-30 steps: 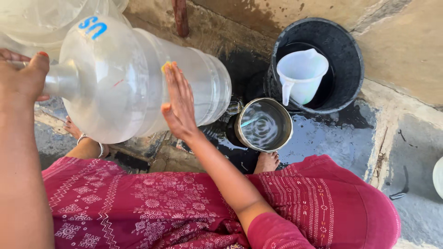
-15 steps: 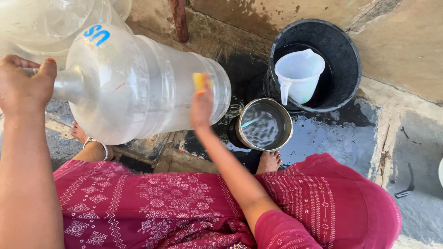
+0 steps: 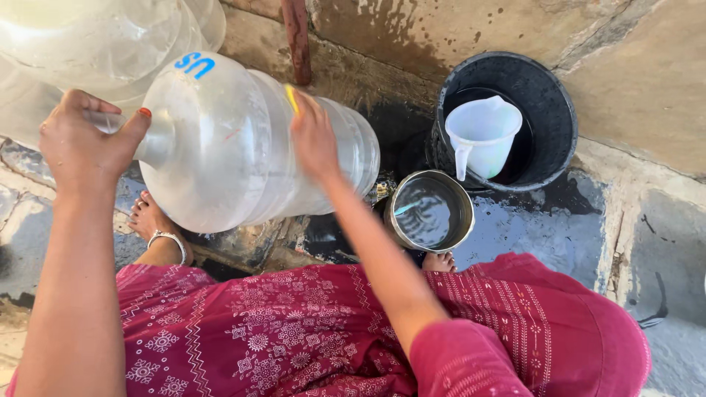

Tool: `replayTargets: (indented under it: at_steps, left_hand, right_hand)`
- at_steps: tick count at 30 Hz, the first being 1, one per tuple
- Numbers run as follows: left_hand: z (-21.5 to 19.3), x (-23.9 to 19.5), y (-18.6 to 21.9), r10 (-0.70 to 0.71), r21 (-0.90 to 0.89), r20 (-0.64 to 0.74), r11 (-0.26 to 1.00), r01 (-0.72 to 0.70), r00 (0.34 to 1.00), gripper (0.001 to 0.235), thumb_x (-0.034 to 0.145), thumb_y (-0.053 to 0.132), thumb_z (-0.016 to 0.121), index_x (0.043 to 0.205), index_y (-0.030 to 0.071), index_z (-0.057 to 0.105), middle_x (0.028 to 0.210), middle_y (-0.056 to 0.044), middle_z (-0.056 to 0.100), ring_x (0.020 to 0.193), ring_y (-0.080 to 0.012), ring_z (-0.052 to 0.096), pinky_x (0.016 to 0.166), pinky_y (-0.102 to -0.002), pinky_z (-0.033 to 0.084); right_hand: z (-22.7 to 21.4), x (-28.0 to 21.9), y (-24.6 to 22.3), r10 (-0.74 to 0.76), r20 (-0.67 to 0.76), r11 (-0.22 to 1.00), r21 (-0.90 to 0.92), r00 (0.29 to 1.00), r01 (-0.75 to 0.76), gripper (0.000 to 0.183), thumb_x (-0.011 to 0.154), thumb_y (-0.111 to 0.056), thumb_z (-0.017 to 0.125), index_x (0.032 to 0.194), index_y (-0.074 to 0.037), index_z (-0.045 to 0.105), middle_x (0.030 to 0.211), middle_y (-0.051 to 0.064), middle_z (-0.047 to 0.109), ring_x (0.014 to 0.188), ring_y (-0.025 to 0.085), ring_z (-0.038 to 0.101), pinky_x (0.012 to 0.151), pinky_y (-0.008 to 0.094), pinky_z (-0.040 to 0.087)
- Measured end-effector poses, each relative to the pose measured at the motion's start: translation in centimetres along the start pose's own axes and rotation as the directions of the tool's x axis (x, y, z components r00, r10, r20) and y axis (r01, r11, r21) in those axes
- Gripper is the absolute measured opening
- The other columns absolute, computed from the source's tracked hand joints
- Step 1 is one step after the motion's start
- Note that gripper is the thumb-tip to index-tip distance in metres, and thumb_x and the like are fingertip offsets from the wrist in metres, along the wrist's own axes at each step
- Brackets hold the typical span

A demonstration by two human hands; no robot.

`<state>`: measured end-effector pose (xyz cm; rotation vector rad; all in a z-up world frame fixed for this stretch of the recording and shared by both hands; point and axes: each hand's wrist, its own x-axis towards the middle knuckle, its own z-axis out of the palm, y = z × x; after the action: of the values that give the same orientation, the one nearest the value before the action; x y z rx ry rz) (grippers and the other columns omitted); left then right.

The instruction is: The person scrubs the inside of a large plastic water dispenser with a purple brush, then washes the exterior with a yellow sponge. They rinse the dispenser by shaking water inside and pouring it out into a nearby bucket.

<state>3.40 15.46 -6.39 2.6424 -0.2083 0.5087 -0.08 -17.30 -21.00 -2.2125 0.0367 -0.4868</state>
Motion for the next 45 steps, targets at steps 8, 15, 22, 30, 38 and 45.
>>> replayTargets:
  at_steps: [8, 15, 22, 30, 38, 45]
  left_hand:
    - [-0.4, 1.0, -0.4, 0.082, -0.067, 0.054, 0.995, -0.078, 0.995, 0.037, 0.087, 0.030, 0.088, 0.091, 0.003, 0.064, 0.093, -0.010, 0.072, 0.084, -0.0242, 0.069, 0.080, -0.039, 0.054]
    - [-0.6, 0.5, 1.6, 0.105, -0.018, 0.005, 0.994, -0.105, 0.994, 0.037, 0.088, 0.028, 0.092, 0.089, 0.000, 0.066, 0.090, -0.013, 0.071, 0.081, -0.0268, 0.067, 0.077, -0.041, 0.054]
    - [0.1, -0.1, 0.0, -0.100, -0.097, -0.027, 0.991, 0.097, 0.995, 0.037, 0.086, 0.029, 0.091, 0.090, 0.003, 0.066, 0.094, -0.010, 0.071, 0.079, -0.0203, 0.067, 0.073, -0.036, 0.054]
    - [-0.9, -0.1, -0.5, -0.128, -0.129, 0.131, 0.981, 0.145, 0.983, 0.034, 0.087, 0.028, 0.087, 0.095, 0.004, 0.065, 0.090, -0.010, 0.069, 0.073, -0.0189, 0.063, 0.068, -0.036, 0.051]
    - [1.2, 0.1, -2.5, -0.183, -0.283, 0.140, 0.934, 0.216, 0.973, 0.036, 0.094, 0.022, 0.087, 0.096, 0.001, 0.057, 0.095, -0.011, 0.068, 0.076, -0.0191, 0.066, 0.063, -0.034, 0.053]
    - [4.0, 0.1, -10.2, 0.075, -0.266, 0.152, 0.963, -0.032, 0.986, 0.027, 0.100, 0.012, 0.078, 0.103, -0.002, 0.056, 0.107, -0.018, 0.068, 0.086, -0.0221, 0.072, 0.072, -0.034, 0.062]
  right_hand:
    - [-2.5, -11.4, -6.0, -0.302, -0.097, 0.953, -0.005, 0.948, 0.303, 0.089, 0.102, -0.070, 0.032, 0.167, -0.011, 0.018, 0.172, 0.024, 0.016, 0.160, 0.047, 0.016, 0.133, 0.061, 0.009]
    - [-3.5, 2.0, 3.9, 0.038, 0.190, 0.994, 0.095, 0.981, -0.057, 0.057, 0.111, -0.048, 0.033, 0.160, -0.020, 0.040, 0.161, 0.015, 0.046, 0.152, 0.034, 0.038, 0.128, 0.051, 0.028]
    - [-4.9, -9.1, 8.9, -0.006, -0.079, 0.999, -0.049, 0.997, 0.002, 0.067, 0.111, -0.052, 0.033, 0.164, -0.011, 0.028, 0.168, 0.015, 0.034, 0.158, 0.035, 0.028, 0.129, 0.062, 0.009]
    - [-2.3, -9.5, 14.2, 0.184, -0.112, 0.983, 0.019, 0.977, -0.183, 0.068, 0.111, -0.046, 0.020, 0.165, -0.005, 0.022, 0.173, 0.016, 0.023, 0.162, 0.036, 0.014, 0.127, 0.062, 0.005]
    - [-0.2, -15.5, 13.7, 0.160, -0.322, 0.985, 0.114, 0.933, -0.130, 0.070, 0.114, -0.049, 0.034, 0.162, 0.001, 0.022, 0.169, 0.023, 0.023, 0.158, 0.041, 0.022, 0.128, 0.049, 0.019]
    - [-2.2, -9.2, 16.7, 0.303, -0.129, 0.953, 0.022, 0.944, -0.302, 0.077, 0.104, -0.057, 0.023, 0.161, -0.006, 0.039, 0.166, 0.018, 0.035, 0.155, 0.036, 0.031, 0.124, 0.055, 0.016]
